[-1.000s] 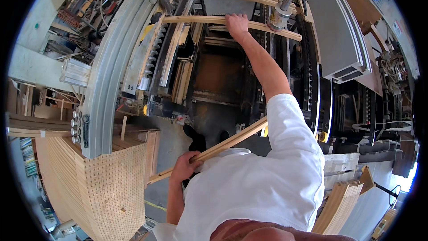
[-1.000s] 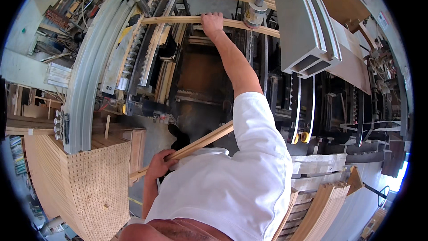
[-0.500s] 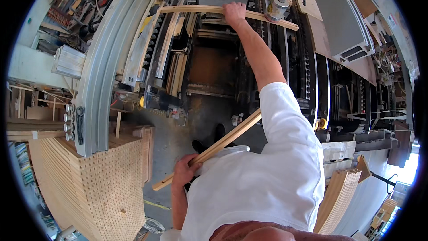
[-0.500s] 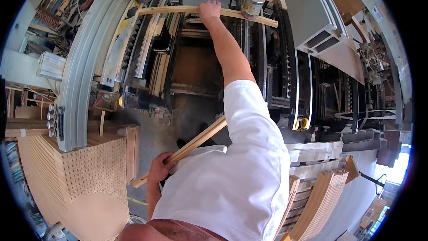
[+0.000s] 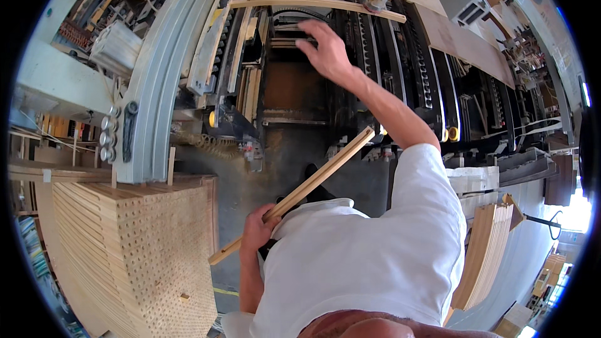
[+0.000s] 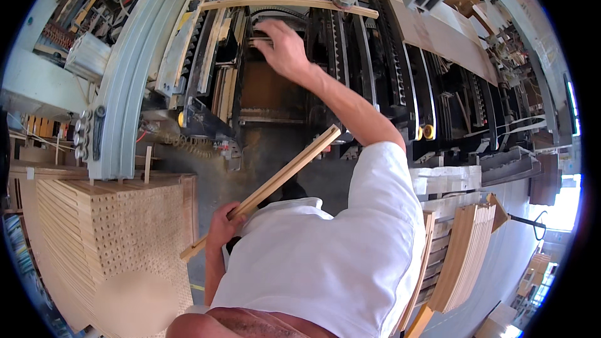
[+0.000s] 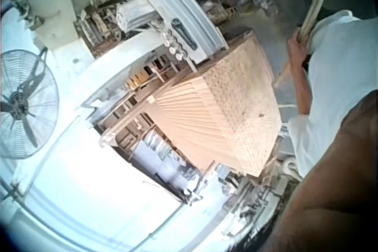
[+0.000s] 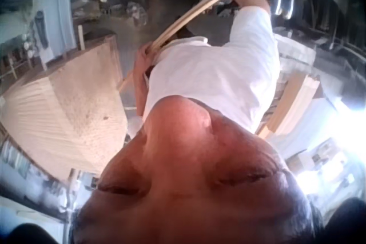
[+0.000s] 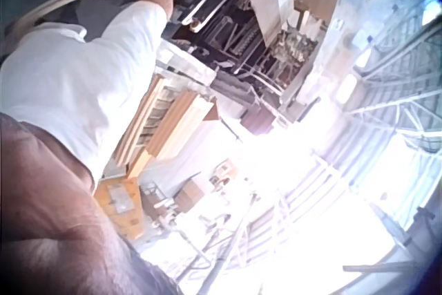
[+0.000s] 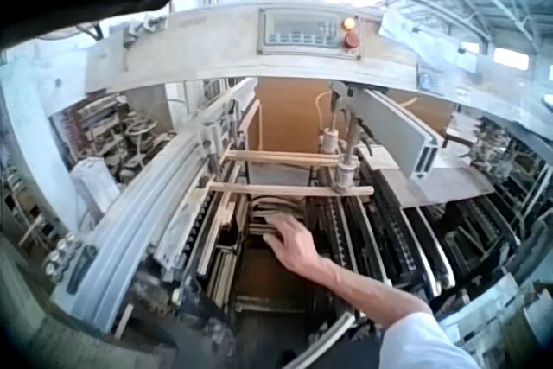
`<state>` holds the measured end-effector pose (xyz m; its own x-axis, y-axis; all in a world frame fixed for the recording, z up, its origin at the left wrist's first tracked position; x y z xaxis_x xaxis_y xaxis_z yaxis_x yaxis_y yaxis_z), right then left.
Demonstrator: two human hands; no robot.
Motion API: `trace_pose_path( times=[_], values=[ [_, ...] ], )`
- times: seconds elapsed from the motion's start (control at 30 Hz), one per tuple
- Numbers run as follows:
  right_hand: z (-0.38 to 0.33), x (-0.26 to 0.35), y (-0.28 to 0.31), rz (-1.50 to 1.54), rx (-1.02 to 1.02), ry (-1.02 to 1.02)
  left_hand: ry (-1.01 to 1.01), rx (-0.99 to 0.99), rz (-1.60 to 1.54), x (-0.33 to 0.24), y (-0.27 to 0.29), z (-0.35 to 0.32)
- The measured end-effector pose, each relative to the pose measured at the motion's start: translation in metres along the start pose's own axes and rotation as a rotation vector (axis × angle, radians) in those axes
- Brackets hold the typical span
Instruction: The person repeatedly picks up thin wooden planks from a conveyor belt and stacks them onto a growing pile on a nearby pallet. The worker handles the planks one at a time, moving from the machine to the stack and back in a continuous loop.
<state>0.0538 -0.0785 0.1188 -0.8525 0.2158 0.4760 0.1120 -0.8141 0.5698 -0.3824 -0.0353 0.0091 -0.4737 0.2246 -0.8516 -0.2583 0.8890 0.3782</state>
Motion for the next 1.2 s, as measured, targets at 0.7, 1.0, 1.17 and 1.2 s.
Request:
trace_pose_path(
  times=[0.7,1.0,1.17,1.2],
  values=[
    [-0.150,0.316,0.067,1.083,0.437,0.492,0.119,-1.148,-0.217,-0.054,0.033,-0.351],
    [-0.237,0.370,-0.011,0.926,0.944,0.476,0.457,-1.859,0.079,-0.027,0.157,-0.536],
    [-0.330,0.324,-0.088,0.549,1.131,0.307,0.697,-1.808,0.224,0.057,0.283,-0.605],
    [-0.350,0.313,-0.100,0.474,1.144,0.276,0.762,-1.787,0.285,0.071,0.307,-0.613]
  ],
)
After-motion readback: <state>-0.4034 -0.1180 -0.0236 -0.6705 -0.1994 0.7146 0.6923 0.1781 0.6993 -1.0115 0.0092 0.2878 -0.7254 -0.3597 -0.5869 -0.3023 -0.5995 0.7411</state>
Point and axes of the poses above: each hand's wrist, its own z-axis towards the middle knuckle, its own y-axis out of the back of the hand, x = y × z, the point moved 1 cm from there along z, towards the middle knuckle, and after that the axes turned 2 degrees about -z, right-handed, at the moved point
